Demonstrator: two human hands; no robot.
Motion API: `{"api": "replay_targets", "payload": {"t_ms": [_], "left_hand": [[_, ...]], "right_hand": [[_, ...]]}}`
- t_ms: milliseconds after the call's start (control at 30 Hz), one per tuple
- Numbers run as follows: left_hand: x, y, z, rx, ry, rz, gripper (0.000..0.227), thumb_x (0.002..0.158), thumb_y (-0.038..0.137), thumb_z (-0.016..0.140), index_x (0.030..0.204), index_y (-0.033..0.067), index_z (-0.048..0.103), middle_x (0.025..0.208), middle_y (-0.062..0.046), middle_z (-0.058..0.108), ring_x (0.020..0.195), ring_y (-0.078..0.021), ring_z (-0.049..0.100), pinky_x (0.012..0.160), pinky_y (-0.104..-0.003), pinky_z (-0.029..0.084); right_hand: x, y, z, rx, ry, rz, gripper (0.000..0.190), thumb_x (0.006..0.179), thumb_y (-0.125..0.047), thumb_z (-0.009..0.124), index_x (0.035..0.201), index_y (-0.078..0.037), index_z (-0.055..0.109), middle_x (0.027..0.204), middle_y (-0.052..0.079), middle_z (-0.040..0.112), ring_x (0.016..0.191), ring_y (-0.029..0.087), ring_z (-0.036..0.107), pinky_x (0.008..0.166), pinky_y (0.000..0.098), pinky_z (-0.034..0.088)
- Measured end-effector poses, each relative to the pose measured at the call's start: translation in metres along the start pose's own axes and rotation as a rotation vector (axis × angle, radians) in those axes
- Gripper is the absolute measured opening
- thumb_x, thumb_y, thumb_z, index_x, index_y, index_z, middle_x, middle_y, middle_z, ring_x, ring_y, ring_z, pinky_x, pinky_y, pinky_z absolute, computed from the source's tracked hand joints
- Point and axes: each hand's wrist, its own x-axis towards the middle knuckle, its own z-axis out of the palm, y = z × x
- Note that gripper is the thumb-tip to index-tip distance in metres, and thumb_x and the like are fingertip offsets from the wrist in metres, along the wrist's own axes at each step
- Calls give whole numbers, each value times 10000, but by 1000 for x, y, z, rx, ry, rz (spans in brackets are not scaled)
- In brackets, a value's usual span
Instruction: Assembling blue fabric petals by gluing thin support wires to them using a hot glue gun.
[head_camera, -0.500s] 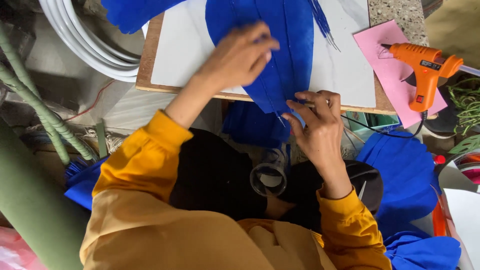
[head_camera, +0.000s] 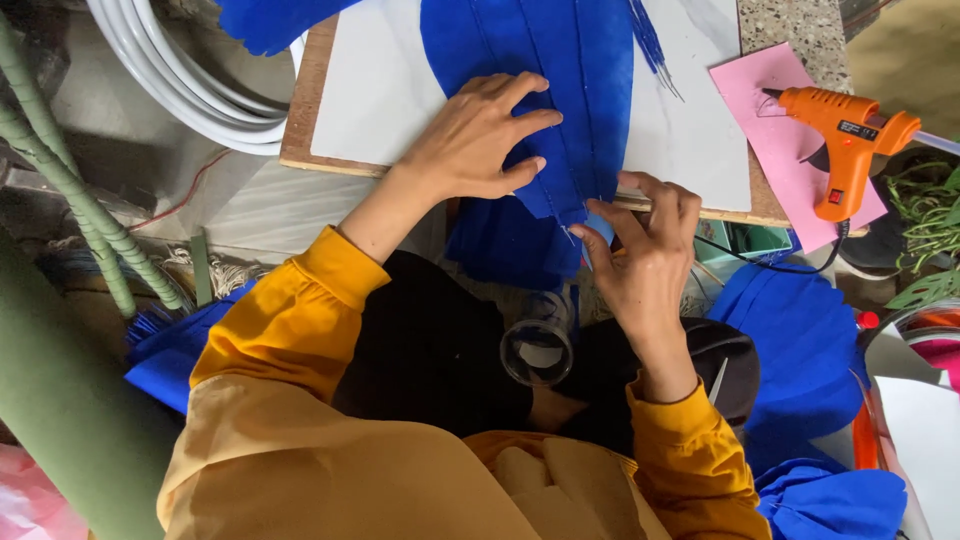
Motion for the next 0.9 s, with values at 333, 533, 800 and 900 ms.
{"api": "replay_targets", "payload": {"t_ms": [333,533,800,900], "left_hand": [[0,1,2,43,-2,-9,405,759,296,616,1111,97,610,1119,-115,445,937,-290,563,844,-418,452],[1,2,1,58,42,14,394,729,279,628,1073,86,622,1052,-112,466,892,-286,566,803,-397,484],[0,2,2,17,33,-1,389,735,274,618,1072,81,637,1102,-122,500,947,-313,556,848,-417,453],[0,2,2,4,24,-11,393,736,278,616,1075,80,637,1134,-130,505,975,-325,552,873,-430,436]], "right_hand": [[-4,-5,3,-65,88,-26,146,673,18,729,808,-12,684,1146,134,469,1020,292,378,850,385,398],[-5,-11,8,-32,85,-26,139,676,3,735,804,-7,682,1134,135,470,1016,290,385,860,398,397],[-6,-14,8,-77,82,-15,117,698,1,729,804,4,679,1113,138,472,1007,292,399,864,394,390],[-7,-16,7,-111,86,-13,105,705,-8,727,797,-2,677,1114,134,478,1017,293,410,860,400,398]]}}
